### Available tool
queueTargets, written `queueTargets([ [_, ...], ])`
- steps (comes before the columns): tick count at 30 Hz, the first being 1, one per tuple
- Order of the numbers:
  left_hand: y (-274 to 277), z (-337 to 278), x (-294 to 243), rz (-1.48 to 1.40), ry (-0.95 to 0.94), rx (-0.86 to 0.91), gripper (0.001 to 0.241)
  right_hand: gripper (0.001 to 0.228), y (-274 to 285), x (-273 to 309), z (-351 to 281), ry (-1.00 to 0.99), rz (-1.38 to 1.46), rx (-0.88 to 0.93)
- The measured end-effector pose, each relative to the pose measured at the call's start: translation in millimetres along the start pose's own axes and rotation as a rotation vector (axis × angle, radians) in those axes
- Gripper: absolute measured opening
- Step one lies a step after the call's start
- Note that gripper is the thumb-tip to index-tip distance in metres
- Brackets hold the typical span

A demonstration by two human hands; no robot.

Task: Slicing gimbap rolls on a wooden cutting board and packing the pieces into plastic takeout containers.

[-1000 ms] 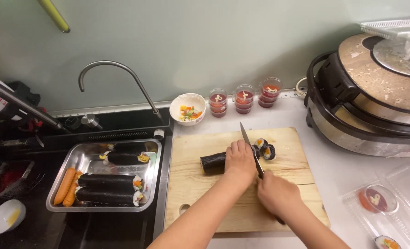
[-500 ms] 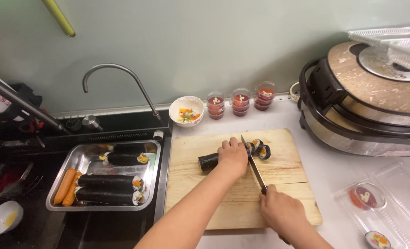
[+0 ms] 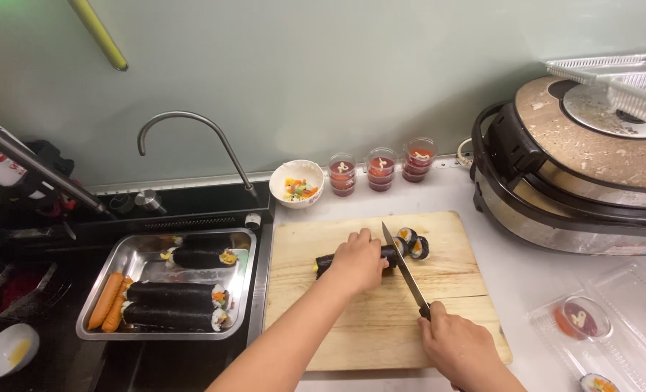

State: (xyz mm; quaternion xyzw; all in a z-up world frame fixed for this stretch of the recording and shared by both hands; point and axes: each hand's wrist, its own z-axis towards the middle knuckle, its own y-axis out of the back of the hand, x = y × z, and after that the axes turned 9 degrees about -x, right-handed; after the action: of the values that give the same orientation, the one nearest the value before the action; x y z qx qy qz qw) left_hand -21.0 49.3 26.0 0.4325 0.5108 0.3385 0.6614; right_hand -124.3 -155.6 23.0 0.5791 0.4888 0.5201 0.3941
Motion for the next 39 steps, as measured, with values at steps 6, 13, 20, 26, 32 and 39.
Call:
queueTargets([
  [6, 26, -23, -7, 0.085, -0.068, 0.007, 0.059, 0.035, 4, -3, -1, 0.057, -0.069, -0.079],
  [13, 8, -8, -1, 0.183, 0.027, -0.013, 0.051, 0.033, 8, -1, 0, 0.057, -0.062, -0.062],
  [20, 10, -7, 6, 0.076, 0.033, 0.024, 0.054, 0.032, 11, 1, -2, 0.059, 0.032, -0.11],
  [26, 11, -9, -6, 0.113, -0.017, -0.008, 0.063, 0.03, 23, 13, -9, 0.094, 0.09, -0.177],
  [32, 19, -3, -16, 0.226, 0.046, 0.114, 0.064, 0.028, 21, 23, -7, 0.079, 0.096, -0.183],
  [39, 1, 5, -7, 0.251, 0.066, 0.105, 0.059, 0.026, 17, 26, -8, 0.119, 0.038, -0.229],
])
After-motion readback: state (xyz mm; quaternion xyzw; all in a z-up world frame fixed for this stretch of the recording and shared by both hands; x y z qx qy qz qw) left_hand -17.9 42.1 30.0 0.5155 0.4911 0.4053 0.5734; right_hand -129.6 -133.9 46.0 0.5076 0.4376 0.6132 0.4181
